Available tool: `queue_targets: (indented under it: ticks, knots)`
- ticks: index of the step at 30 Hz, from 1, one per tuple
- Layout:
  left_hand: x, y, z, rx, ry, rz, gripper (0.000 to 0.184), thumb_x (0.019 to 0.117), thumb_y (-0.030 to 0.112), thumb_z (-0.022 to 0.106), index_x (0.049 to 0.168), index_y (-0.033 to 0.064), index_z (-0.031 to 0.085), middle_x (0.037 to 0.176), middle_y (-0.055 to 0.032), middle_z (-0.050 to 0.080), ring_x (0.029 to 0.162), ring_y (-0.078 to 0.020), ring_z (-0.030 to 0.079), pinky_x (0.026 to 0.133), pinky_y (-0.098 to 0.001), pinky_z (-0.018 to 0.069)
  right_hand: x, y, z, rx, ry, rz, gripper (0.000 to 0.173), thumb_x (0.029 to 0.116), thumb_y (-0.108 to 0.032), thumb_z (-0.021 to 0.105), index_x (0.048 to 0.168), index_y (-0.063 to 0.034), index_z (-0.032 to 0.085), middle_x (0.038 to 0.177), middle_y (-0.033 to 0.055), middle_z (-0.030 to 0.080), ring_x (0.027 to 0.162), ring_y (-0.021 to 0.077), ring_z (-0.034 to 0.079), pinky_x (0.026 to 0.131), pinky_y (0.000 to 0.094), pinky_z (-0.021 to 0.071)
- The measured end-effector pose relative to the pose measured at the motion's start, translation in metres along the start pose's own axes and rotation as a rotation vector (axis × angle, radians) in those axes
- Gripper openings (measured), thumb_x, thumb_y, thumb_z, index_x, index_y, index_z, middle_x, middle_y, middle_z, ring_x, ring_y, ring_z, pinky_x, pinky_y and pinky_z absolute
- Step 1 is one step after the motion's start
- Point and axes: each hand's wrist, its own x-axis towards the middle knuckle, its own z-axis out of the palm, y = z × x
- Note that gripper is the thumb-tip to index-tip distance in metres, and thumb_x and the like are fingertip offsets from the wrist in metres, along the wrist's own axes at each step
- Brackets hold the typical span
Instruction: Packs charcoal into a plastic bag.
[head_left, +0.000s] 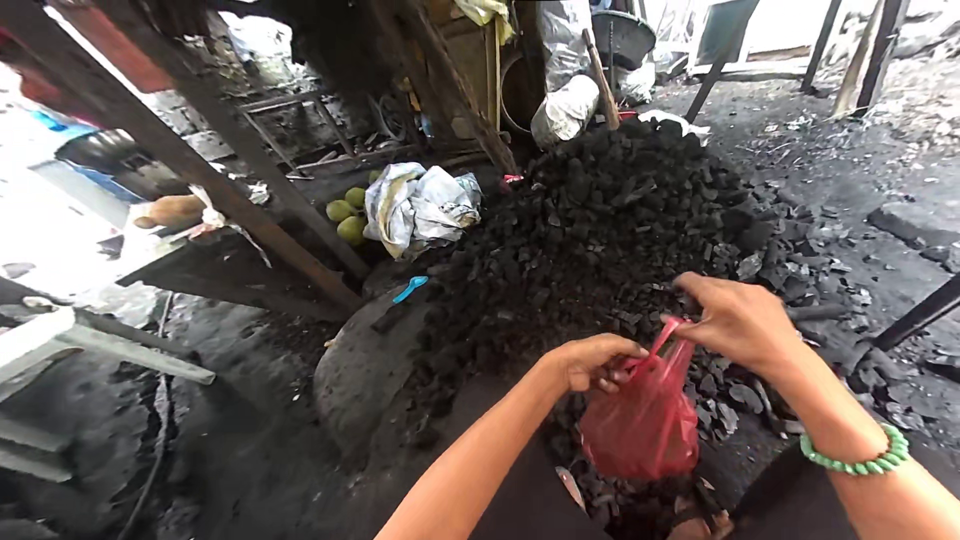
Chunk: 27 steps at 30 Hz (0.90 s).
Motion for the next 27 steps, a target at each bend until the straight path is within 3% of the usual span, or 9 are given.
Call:
queue_targets:
  ticks: [3,5,7,10,13,17,19,22,27]
  knots:
    - [-0.01,-0.005,0.024,0.123,0.021,0.15,0.006,0.1024,0.012,0.056,0.108,0.0092,0.056,0.066,0.0069,0.048,0.05,0.0019,0.042,0.047,-0.013,0.0373,-0.011,0.019,0.006,0.049,0.05,0.17,0.054,0.0782,-0.044,0.085,0.107,-0.0005,0.07,0.083,0.0188,0.069,0.069,0.0398,0.067,0.058,0.0619,0.0496]
    - [-0.01,0.001,0.041,0.234,0.09,0.226,0.036,0.0949,0.003,0.065,0.129,-0.0005,0.056,0.097,-0.0058,0.065,0.076,-0.0041,0.058,0.068,-0.0203,0.0491,-0.019,0.017,0.016,0.385,0.022,0.315,0.038,0.0851,-0.033,0.082,0.104,-0.002,0.071,0.081,0.0127,0.071,0.067,0.0286,0.067,0.061,0.0535,0.0533]
    - [0.002,0.002,0.046,0.264,0.19,0.328,0.03,0.0926,-0.003,0.065,0.122,-0.0066,0.058,0.102,-0.0128,0.065,0.087,-0.0117,0.062,0.082,-0.0298,0.0537,-0.031,0.016,0.031,0.865,-0.064,0.415,0.033,0.0946,-0.035,0.064,0.111,-0.0069,0.068,0.087,0.0028,0.073,0.066,0.0112,0.066,0.057,0.0308,0.0556]
    - [0.003,0.005,0.047,0.631,0.419,0.461,0.019,0.0929,0.004,0.066,0.11,-0.0017,0.067,0.089,-0.014,0.069,0.081,-0.0222,0.065,0.075,-0.0436,0.0531,-0.051,0.018,0.056,1.357,-0.092,0.485,0.069,0.0839,-0.074,0.064,0.115,-0.0131,0.071,0.094,0.0005,0.076,0.075,0.0078,0.07,0.063,0.0245,0.0594]
    - [0.007,-0.015,0.052,1.101,0.651,0.827,0.022,0.0893,0.006,0.071,0.111,0.0021,0.07,0.081,-0.0142,0.071,0.07,-0.0299,0.071,0.062,-0.05,0.0578,-0.051,-0.003,0.06,1.39,-0.063,0.715,0.058,0.1102,-0.049,0.02,0.097,-0.0114,0.061,0.068,-0.0013,0.066,0.051,0.0047,0.058,0.045,0.0203,0.0482]
    - [0.026,-0.039,0.043,1.395,0.78,1.27,0.011,0.0901,0.004,0.068,0.098,0.0057,0.076,0.077,-0.0097,0.067,0.065,-0.0228,0.068,0.057,-0.0339,0.0572,-0.054,-0.009,0.072,1.542,0.033,0.827,0.04,0.1109,-0.025,0.032,0.103,-0.0073,0.067,0.059,-0.0012,0.058,0.039,0.0009,0.043,0.036,0.0159,0.0365]
    - [0.016,-0.037,0.048,1.365,0.688,1.106,0.011,0.0941,0.007,0.064,0.09,0.0048,0.073,0.08,-0.0117,0.067,0.071,-0.0262,0.069,0.061,-0.0389,0.0582,-0.057,-0.005,0.073,1.627,0.063,0.719,0.027,0.0913,-0.012,0.045,0.11,-0.0098,0.065,0.061,-0.0018,0.061,0.042,0.0003,0.047,0.04,0.016,0.04]
    - [-0.013,-0.011,0.058,0.871,0.327,0.38,0.027,0.103,0.017,0.056,0.108,-0.0039,0.072,0.104,-0.0178,0.068,0.099,-0.029,0.065,0.09,-0.0481,0.0507,-0.06,-0.006,0.071,1.407,0.016,0.618,0.028,0.0847,-0.014,0.053,0.112,-0.0097,0.06,0.063,-0.0043,0.061,0.047,0.0023,0.052,0.046,0.0193,0.0453]
    - [-0.008,-0.022,0.071,-0.376,0.161,0.052,0.029,0.1043,0.008,0.044,0.078,0.0164,0.051,0.062,0.0072,0.048,0.054,-0.0024,0.048,0.054,-0.0174,0.0445,-0.064,-0.038,0.078,1.039,0.235,0.575,0.017,0.1004,-0.016,0.053,0.098,-0.0059,0.066,0.069,-0.0067,0.061,0.056,-0.0001,0.056,0.054,0.0176,0.0487]
